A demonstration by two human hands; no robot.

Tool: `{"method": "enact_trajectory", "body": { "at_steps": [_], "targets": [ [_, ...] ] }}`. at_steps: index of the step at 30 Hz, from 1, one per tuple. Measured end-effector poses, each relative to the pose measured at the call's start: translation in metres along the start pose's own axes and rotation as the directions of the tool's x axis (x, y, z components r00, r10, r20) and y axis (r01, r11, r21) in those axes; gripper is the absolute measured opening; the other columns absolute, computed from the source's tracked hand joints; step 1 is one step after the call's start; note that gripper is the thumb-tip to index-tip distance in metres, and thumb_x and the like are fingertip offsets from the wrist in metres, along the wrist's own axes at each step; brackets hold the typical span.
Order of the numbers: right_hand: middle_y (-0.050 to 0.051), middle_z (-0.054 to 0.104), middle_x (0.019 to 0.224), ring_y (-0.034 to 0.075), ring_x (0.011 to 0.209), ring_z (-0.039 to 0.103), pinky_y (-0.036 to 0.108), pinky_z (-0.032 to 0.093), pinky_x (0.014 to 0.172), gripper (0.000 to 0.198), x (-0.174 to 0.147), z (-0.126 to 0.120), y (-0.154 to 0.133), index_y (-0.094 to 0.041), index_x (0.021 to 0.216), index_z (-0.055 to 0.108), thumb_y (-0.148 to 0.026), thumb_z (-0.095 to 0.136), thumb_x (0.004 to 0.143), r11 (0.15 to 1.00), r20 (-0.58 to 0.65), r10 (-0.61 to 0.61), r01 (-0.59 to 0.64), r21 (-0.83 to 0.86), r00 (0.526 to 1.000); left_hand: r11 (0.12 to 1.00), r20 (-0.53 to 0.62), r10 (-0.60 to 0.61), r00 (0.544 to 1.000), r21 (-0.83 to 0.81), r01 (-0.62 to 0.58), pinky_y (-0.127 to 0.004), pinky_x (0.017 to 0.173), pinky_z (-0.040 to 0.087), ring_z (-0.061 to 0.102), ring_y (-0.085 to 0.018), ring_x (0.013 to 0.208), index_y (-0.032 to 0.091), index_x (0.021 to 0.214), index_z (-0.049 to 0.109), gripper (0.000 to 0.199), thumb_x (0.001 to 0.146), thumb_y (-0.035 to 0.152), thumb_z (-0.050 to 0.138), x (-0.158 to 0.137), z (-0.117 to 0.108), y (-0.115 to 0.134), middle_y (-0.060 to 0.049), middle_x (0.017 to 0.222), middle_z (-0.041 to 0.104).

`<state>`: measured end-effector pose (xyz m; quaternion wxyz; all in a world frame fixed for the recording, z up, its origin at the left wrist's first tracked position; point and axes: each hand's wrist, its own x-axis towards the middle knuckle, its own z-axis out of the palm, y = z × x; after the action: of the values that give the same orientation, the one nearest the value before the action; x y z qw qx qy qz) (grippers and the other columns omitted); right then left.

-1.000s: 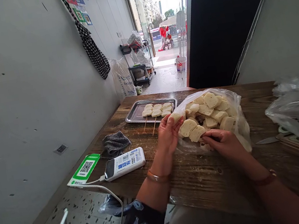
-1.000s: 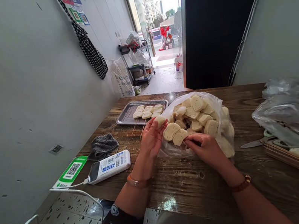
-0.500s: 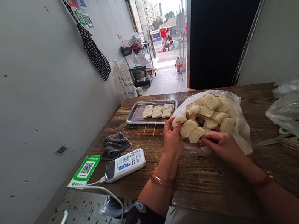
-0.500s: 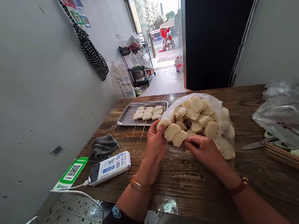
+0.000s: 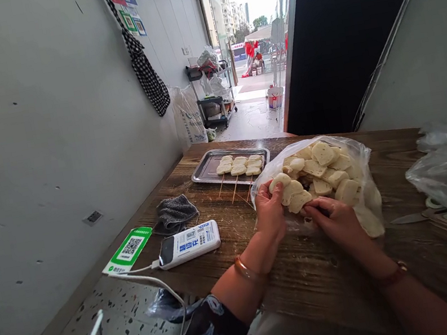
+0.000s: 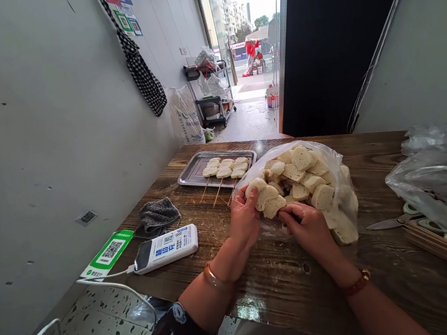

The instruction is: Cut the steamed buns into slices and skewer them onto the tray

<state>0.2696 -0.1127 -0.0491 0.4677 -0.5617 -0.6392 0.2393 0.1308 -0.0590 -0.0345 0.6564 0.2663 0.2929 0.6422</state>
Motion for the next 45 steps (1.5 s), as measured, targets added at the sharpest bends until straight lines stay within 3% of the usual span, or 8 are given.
{"method": "enact_trajectory", "body": {
  "at_steps": [9,16,20,23,30,35,40,45],
  "targets": [
    [0.001,0.068,0.065,0.016,0.051,0.057,0.028,0.044,0.053,0.027,-0.002,-0.001,-0.001,-0.018,0.082,0.074,-0.041,0.062,0.088,0.994,0.018,0.076,-0.077,0.079,0.997,0.995,0.076,-0.085,0.993,-0.044,0.089,-0.027,0.073,0.056,0.069,-0.017,0.083,0.018,0.110,0.063,0.062,0.063,0.046,0.092,0.002,-0.003,0.028,-0.004,0.099,0.074],
    [0.004,0.074,0.073,0.017,0.055,0.062,0.031,0.051,0.059,0.028,-0.002,-0.003,0.000,-0.018,0.082,0.076,-0.041,0.063,0.089,0.999,0.045,0.013,-0.015,0.038,0.999,0.992,0.186,-0.125,0.975,0.048,0.118,-0.028,0.071,0.056,0.069,-0.017,0.078,0.013,0.099,0.071,0.054,0.061,0.045,0.093,0.003,-0.003,0.025,-0.008,0.093,0.077],
    [0.008,0.080,0.096,0.023,0.074,0.072,0.036,0.057,0.074,0.027,-0.003,-0.005,0.006,-0.020,0.096,0.080,-0.040,0.064,0.090,0.997,0.055,-0.069,0.071,-0.027,0.996,0.994,0.150,-0.112,0.982,0.026,0.109,-0.029,0.072,0.057,0.069,-0.017,0.076,0.013,0.093,0.072,0.055,0.057,0.049,0.094,0.009,-0.010,0.025,-0.008,0.090,0.077],
    [0.008,0.081,0.100,0.027,0.093,0.074,0.041,0.056,0.088,0.027,-0.005,-0.007,0.010,-0.022,0.099,0.081,-0.040,0.063,0.091,0.989,0.059,-0.125,0.130,-0.077,0.990,0.996,0.117,-0.093,0.989,0.005,0.093,-0.029,0.070,0.057,0.068,-0.016,0.072,0.014,0.090,0.071,0.054,0.057,0.050,0.093,0.012,-0.013,0.025,-0.007,0.087,0.076],
    [0.010,0.082,0.102,0.031,0.097,0.076,0.048,0.058,0.091,0.032,-0.007,-0.005,0.015,-0.023,0.098,0.083,-0.046,0.062,0.089,0.984,0.003,-0.118,0.118,-0.137,0.993,0.998,0.089,-0.069,0.994,-0.001,0.069,-0.029,0.063,0.053,0.066,-0.018,0.070,0.015,0.093,0.069,0.058,0.058,0.055,0.090,0.012,-0.012,0.010,-0.005,0.080,0.072],
    [0.009,0.082,0.103,0.031,0.095,0.076,0.045,0.059,0.086,0.034,-0.008,-0.004,0.011,-0.023,0.098,0.081,-0.047,0.058,0.091,0.963,0.095,-0.104,0.125,-0.240,0.990,0.997,0.081,-0.058,0.995,-0.054,0.063,-0.028,0.060,0.052,0.062,-0.015,0.065,0.015,0.089,0.068,0.057,0.057,0.056,0.090,0.014,-0.016,0.008,-0.004,0.075,0.069],
    [0.008,0.081,0.095,0.029,0.084,0.075,0.039,0.056,0.072,0.032,0.004,-0.023,-0.006,-0.025,0.087,0.079,-0.046,0.055,0.092,0.857,0.206,-0.108,0.197,-0.476,0.972,0.986,0.103,-0.079,0.992,-0.141,0.093,-0.025,0.054,0.048,0.061,-0.014,0.064,0.018,0.096,0.064,0.059,0.062,0.061,0.086,0.016,-0.016,0.011,-0.006,0.083,0.069],
    [0.007,0.082,0.087,0.029,0.076,0.074,0.037,0.053,0.066,0.028,0.041,-0.041,-0.041,-0.027,0.079,0.079,-0.047,0.060,0.083,0.804,0.122,-0.171,0.210,-0.557,0.978,0.954,0.039,-0.172,0.984,-0.242,0.177,-0.026,0.061,0.054,0.067,-0.014,0.065,0.020,0.109,0.056,0.053,0.079,0.062,0.070,0.018,-0.015,0.009,-0.004,0.090,0.067]
  ]
}}
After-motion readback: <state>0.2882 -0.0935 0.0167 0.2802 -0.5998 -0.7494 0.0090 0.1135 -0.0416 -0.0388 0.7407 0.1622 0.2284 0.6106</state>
